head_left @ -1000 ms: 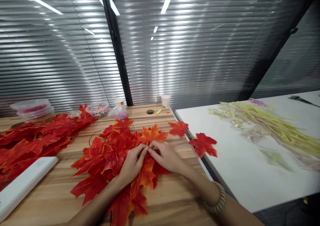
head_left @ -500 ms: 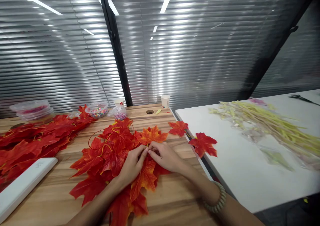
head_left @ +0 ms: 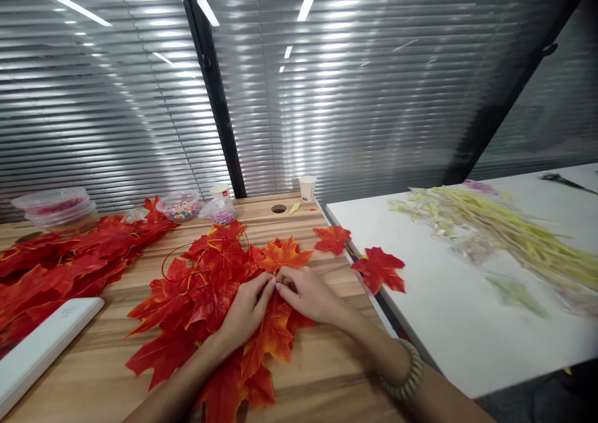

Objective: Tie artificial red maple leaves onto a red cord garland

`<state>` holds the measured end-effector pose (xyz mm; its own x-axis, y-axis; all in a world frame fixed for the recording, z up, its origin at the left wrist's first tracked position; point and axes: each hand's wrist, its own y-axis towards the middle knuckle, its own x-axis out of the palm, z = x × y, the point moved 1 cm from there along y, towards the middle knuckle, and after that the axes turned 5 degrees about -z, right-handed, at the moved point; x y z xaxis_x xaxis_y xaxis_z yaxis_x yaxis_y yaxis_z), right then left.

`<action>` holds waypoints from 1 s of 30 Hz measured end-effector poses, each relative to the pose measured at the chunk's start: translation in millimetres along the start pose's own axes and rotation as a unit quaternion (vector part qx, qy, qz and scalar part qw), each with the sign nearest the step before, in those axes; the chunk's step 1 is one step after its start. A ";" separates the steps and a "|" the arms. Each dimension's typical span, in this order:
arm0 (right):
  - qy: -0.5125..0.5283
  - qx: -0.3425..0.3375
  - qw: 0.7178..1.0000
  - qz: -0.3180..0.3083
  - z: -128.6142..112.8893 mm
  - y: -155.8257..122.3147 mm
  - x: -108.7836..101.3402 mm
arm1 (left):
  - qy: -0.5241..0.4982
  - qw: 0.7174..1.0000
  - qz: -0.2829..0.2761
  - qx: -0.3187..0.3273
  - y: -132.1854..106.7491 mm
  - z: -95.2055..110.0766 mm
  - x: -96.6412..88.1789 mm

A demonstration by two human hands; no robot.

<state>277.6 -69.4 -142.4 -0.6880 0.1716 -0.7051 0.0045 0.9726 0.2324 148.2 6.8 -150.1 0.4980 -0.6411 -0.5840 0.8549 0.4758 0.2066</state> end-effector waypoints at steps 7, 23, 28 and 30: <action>-0.001 0.001 1.000 -0.002 -0.2 0.8 -0.4 | 0.002 1.000 -0.003 0.002 0.3 0.3 -0.3; 0.001 -0.006 1.000 -0.012 1.8 -0.2 -0.1 | 0.026 1.000 -0.013 -0.003 0.1 1.2 -0.9; -0.001 -0.003 1.000 -0.014 3.2 -0.9 -0.1 | 0.039 0.999 -0.017 -0.003 1.1 0.2 -0.6; -0.002 -0.003 1.000 -0.016 4.0 -0.8 0.1 | 0.045 0.999 -0.017 -0.002 1.1 -0.4 -0.5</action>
<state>280.4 -69.6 -145.3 -0.6844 0.1418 -0.7152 -0.0210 0.9767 0.2138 148.8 7.8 -149.9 0.4527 -0.6005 -0.6591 0.8706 0.4573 0.1813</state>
